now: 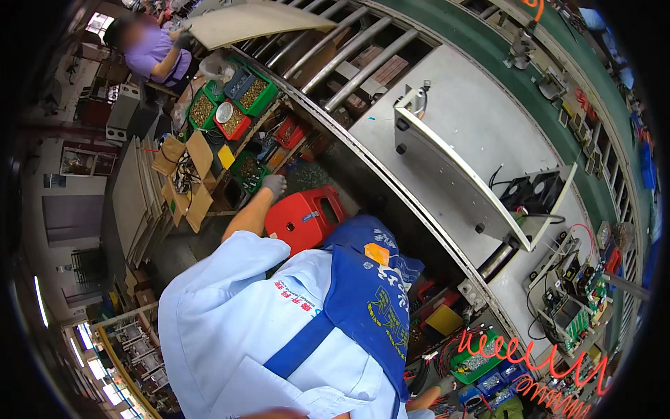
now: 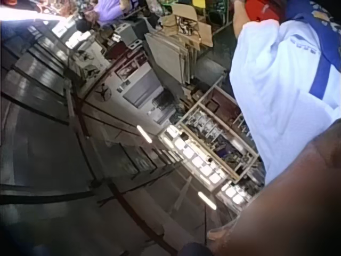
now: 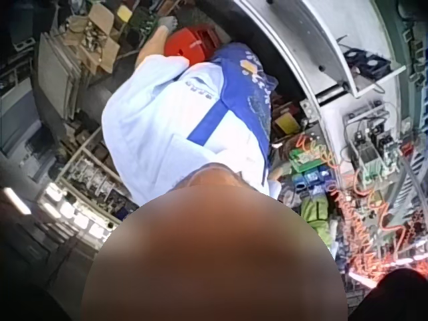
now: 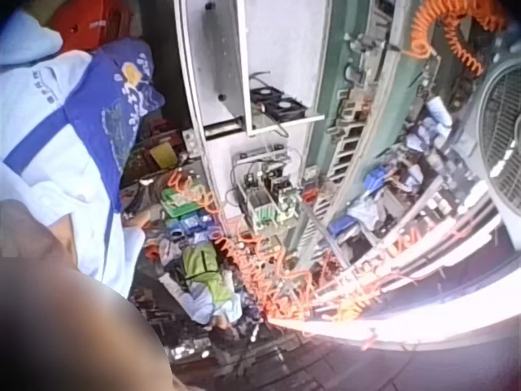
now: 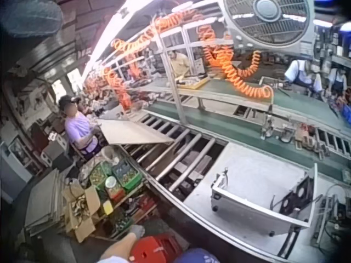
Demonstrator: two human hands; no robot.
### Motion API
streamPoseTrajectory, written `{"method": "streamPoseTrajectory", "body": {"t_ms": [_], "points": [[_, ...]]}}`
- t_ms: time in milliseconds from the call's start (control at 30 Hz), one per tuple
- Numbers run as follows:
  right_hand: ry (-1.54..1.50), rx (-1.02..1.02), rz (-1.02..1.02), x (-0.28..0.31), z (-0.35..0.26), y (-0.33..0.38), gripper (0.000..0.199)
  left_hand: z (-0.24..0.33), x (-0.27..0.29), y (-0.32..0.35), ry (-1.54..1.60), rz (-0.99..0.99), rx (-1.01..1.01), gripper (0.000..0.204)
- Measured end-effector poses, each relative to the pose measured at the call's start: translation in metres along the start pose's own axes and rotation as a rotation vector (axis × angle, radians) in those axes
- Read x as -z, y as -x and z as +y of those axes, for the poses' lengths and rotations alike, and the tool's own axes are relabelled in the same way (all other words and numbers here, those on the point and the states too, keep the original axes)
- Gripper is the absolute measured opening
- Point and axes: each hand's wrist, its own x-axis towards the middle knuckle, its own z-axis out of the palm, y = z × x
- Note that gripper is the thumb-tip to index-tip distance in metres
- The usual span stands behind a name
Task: Assembling electronic components including circuit boards and fans into a metal chassis using a pneumatic screwdriver on a factory line.
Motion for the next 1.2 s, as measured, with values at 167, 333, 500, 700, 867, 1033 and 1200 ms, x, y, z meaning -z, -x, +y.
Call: {"method": "streamPoseTrajectory", "body": {"t_ms": [167,333,500,700,867,1033,1200], "points": [[0.138,0.276,-0.209,-0.059,-0.011,0.075,0.058,0.043,0.02,-0.007,-0.236,0.299,0.004,0.037],[0.32,0.549,-0.378,-0.116,-0.008,0.115,0.057,0.079,0.016,-0.039,-0.145,0.22,0.034,0.028],[0.41,0.635,-0.292,-0.139,-0.036,0.163,0.046,0.116,0.02,-0.102,0.046,0.288,-0.177,0.028],[0.028,0.538,-0.567,-0.119,-0.086,0.23,0.036,0.09,0.013,-0.131,-0.091,-0.254,0.079,0.017],[0.029,0.279,-0.649,-0.144,-0.071,0.248,0.031,0.004,-0.066,-0.043,-0.309,-0.41,0.059,0.027],[0.074,0.222,-0.708,-0.184,-0.01,0.236,0.05,-0.037,-0.113,0.042,-0.563,-0.607,-0.061,0.033],[0.189,0.211,-0.57,-0.215,0.023,0.179,0.038,-0.055,-0.127,0.077,-0.895,-0.66,-0.064,0.037]]}}
